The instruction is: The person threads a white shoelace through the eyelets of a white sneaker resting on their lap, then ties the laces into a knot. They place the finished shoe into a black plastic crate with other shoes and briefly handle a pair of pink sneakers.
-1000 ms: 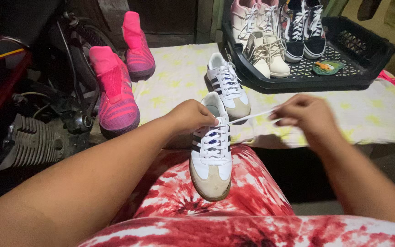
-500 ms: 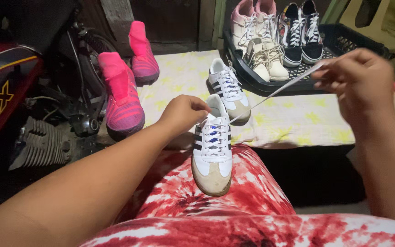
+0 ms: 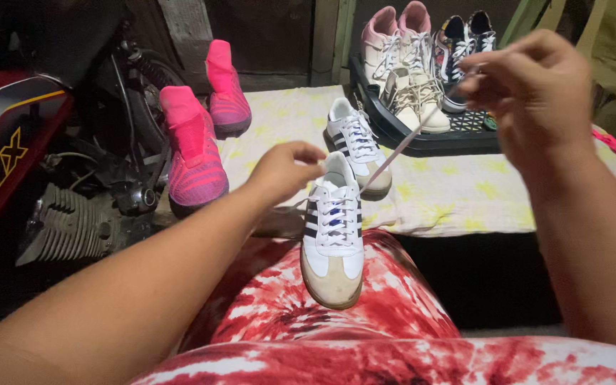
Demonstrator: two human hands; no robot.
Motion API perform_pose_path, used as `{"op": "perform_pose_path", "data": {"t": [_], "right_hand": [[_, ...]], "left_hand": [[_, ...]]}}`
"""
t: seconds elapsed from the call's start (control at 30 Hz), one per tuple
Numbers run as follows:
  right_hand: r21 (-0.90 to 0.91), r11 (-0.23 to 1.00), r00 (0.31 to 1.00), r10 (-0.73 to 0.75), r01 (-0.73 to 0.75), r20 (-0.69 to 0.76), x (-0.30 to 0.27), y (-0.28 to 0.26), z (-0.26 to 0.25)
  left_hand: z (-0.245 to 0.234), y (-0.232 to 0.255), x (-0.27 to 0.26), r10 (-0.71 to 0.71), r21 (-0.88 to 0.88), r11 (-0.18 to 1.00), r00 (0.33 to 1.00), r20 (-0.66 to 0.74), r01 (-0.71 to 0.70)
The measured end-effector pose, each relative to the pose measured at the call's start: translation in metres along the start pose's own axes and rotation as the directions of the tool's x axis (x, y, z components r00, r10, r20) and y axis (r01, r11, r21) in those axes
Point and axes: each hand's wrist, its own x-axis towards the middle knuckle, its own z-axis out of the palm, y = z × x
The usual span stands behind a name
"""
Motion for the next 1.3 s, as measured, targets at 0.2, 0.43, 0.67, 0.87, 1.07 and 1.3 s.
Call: {"op": "perform_pose_path", "data": {"t": [0.2, 0.43, 0.67, 0.87, 1.07, 1.3], "right_hand": [[0.023, 0.999, 0.997, -0.025, 0.023, 0.076, 0.01, -0.012, 0.038], [0.084, 0.996, 0.958, -0.003, -0.022, 0.286, 0.0, 0.003, 0.06], [-0.07, 0.959, 0.941, 0.282, -0.274, 0.184, 0.0, 0.042, 0.049], [-0.436, 0.813, 0.703, 0.565, -0.386, 0.431, -0.038, 0.077, 0.071], [-0.315, 0.922, 0.859, 0.341, -0.225, 0.383, -0.012, 0.051, 0.071], [-0.29, 0.956, 0.888, 0.099, 0.04, 0.449, 0.003, 0.021, 0.064]], "left_hand": [[0.009, 0.016, -0.005, -0.033, -0.12, 0.991, 0.977, 0.209, 0.059], [0.041, 0.049, 0.0, 0.185, -0.222, 0.966, 0.956, 0.23, -0.134], [0.007, 0.101, 0.015, 0.191, -0.181, 0.967, 0.98, 0.061, -0.177], [-0.022, 0.142, 0.012, 0.317, -0.371, 0.896, 0.936, 0.152, -0.244], [-0.034, 0.14, 0.006, 0.287, -0.523, 0.835, 0.946, 0.15, -0.17], [-0.038, 0.062, 0.006, -0.12, -0.577, 0.812, 0.993, -0.018, 0.088]]}}
